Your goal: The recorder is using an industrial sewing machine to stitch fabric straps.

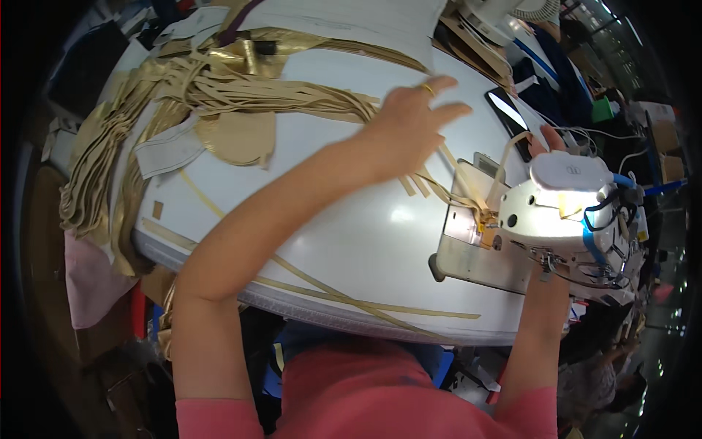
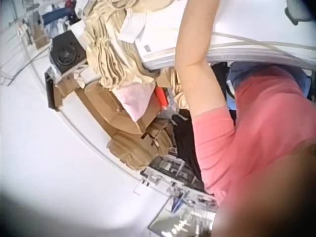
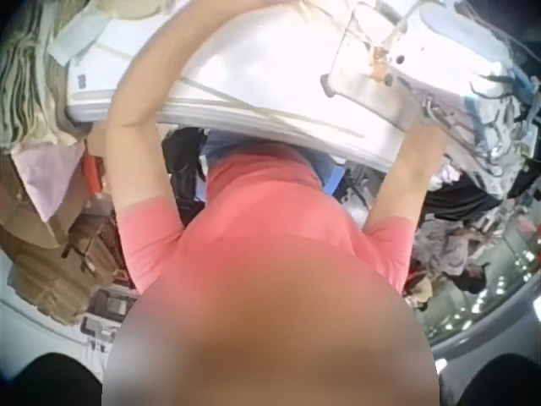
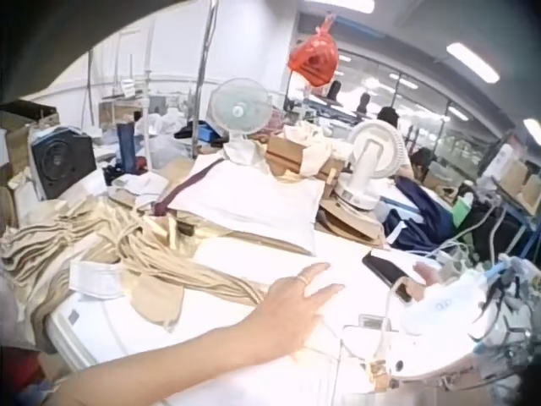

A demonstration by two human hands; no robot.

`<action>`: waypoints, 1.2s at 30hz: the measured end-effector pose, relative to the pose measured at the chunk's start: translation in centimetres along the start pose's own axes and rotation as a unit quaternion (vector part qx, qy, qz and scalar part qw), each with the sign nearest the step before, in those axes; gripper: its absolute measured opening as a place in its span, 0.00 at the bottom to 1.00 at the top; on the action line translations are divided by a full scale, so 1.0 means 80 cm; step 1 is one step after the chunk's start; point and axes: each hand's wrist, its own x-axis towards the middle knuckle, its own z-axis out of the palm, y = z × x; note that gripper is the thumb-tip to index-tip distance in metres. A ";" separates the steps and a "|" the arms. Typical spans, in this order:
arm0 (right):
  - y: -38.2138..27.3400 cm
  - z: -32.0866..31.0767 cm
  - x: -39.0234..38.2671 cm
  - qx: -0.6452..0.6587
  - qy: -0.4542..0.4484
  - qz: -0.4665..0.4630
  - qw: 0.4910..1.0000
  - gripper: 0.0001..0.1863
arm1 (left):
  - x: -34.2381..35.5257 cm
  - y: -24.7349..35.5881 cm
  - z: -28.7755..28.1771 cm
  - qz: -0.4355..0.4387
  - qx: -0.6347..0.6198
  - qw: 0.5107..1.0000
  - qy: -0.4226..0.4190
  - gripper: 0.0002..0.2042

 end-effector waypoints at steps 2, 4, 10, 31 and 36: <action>0.024 0.033 0.053 0.058 -0.020 0.050 0.997 0.23 | -0.023 0.033 -0.003 0.044 0.021 0.996 -0.074 0.16; 0.054 0.023 0.033 -0.060 0.068 -0.010 0.996 0.22 | -0.047 0.108 -0.026 0.086 -0.100 0.979 -0.153 0.16; 0.080 -0.022 -0.008 -0.370 0.360 -0.176 0.838 0.18 | -0.045 0.250 -0.120 0.080 -0.289 0.954 0.006 0.10; 0.307 0.037 0.015 -0.777 0.371 -0.351 0.367 0.09 | -0.079 -0.104 -0.193 -0.201 0.159 0.966 0.014 0.07; 0.313 0.039 0.018 -0.818 0.316 -0.352 0.328 0.12 | -0.064 -0.112 -0.193 -0.192 0.131 0.967 -0.103 0.06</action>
